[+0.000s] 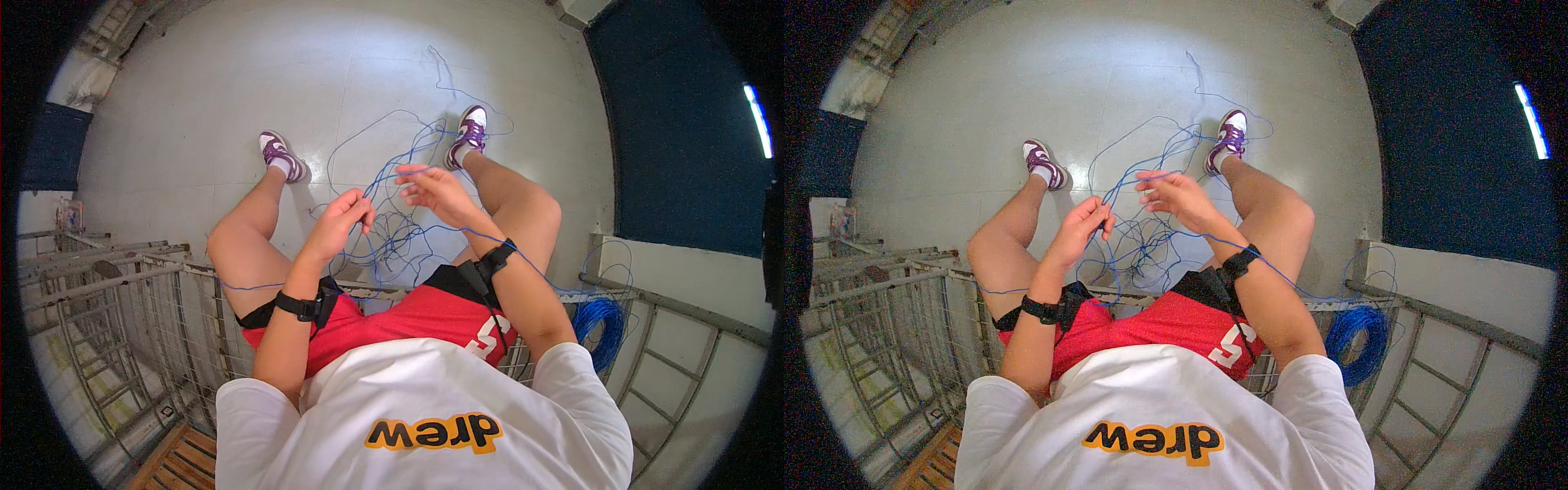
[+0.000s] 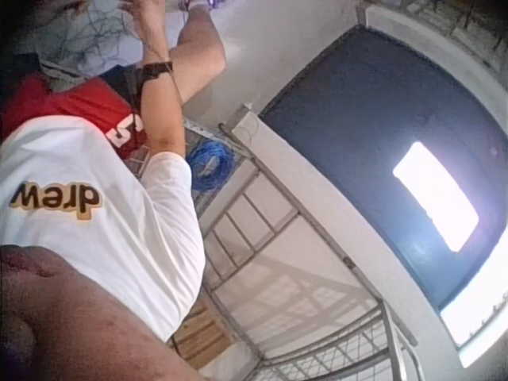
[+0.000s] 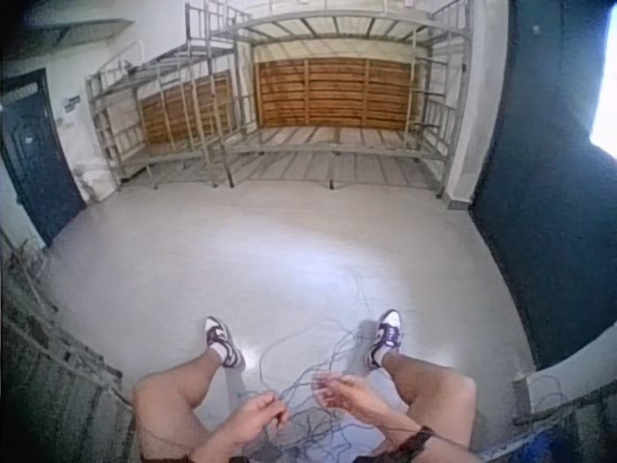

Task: The person untangles a cluster of blue wires while seated, pulling and separating individual strands by hand until they are loose.

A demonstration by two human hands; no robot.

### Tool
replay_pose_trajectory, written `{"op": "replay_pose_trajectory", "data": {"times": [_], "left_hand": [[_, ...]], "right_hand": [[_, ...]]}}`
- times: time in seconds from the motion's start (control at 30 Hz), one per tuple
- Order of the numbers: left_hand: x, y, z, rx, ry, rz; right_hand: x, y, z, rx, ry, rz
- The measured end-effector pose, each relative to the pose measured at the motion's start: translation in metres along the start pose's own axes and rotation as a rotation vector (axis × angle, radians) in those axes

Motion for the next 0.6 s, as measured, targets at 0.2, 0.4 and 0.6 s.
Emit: {"op": "replay_pose_trajectory", "data": {"times": [0.2, 0.4, 0.6], "left_hand": [[-0.006, -0.025, -0.007, -0.001, 0.005, 0.012], [0.007, -0.014, -0.003, 0.013, -0.007, -0.022], [0.006, 0.008, 0.005, -0.033, 0.019, -0.084]], "right_hand": [[0.01, -0.012, 0.004, -0.086, -0.071, 0.085], [0.009, -0.001, -0.001, 0.101, -0.014, -0.065], [-0.001, 0.019, -0.005, 0.272, 0.088, -0.323]]}}
Point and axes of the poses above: each hand's wrist, its own z-axis away from the middle knuckle, its own y-axis out of the back of the hand, x = y × z, the point moved 1 cm from there along -z, towards the middle knuckle, and after that the axes turned 2 degrees about x, right-handed, at the moved point
